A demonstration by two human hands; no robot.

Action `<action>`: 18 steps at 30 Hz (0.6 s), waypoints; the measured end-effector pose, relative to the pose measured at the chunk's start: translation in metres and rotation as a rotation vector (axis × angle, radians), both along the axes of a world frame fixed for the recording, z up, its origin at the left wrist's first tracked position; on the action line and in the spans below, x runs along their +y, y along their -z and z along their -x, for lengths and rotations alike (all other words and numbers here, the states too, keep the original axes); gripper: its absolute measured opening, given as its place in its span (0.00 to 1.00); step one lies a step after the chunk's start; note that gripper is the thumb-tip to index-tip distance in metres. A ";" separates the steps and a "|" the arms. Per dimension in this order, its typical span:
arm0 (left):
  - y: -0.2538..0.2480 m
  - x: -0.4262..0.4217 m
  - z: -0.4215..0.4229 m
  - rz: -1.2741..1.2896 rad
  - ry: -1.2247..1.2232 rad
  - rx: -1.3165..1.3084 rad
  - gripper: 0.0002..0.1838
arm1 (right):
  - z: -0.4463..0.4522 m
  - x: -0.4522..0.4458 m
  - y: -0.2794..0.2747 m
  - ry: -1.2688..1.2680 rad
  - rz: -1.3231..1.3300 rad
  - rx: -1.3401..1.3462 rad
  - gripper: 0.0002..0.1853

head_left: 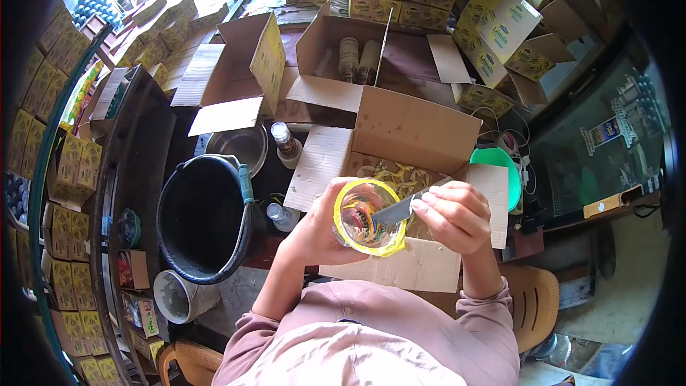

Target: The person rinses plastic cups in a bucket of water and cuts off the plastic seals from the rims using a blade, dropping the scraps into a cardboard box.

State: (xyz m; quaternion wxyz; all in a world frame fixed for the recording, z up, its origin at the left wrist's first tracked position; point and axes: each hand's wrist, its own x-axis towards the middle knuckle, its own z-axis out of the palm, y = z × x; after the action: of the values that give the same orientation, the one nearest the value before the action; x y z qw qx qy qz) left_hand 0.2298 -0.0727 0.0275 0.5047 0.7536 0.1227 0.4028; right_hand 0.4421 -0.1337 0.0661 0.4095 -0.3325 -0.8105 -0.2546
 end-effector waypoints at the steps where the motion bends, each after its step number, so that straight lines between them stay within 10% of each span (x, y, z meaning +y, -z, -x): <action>1: -0.001 0.000 0.000 -0.020 -0.002 0.004 0.43 | 0.001 -0.002 -0.001 0.013 0.003 -0.021 0.07; 13: -0.004 -0.007 -0.004 -0.164 -0.021 0.089 0.43 | 0.008 -0.001 0.001 0.025 0.041 -0.026 0.08; 18: 0.002 -0.004 -0.009 0.021 0.103 -0.092 0.42 | 0.007 0.014 0.012 0.009 0.232 0.393 0.09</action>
State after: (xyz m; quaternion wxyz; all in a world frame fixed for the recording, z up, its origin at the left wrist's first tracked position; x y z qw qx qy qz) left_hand 0.2393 -0.0772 0.0251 0.5377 0.7344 0.0645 0.4091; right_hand 0.4349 -0.1199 0.0543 0.5172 -0.4242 -0.7376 -0.0919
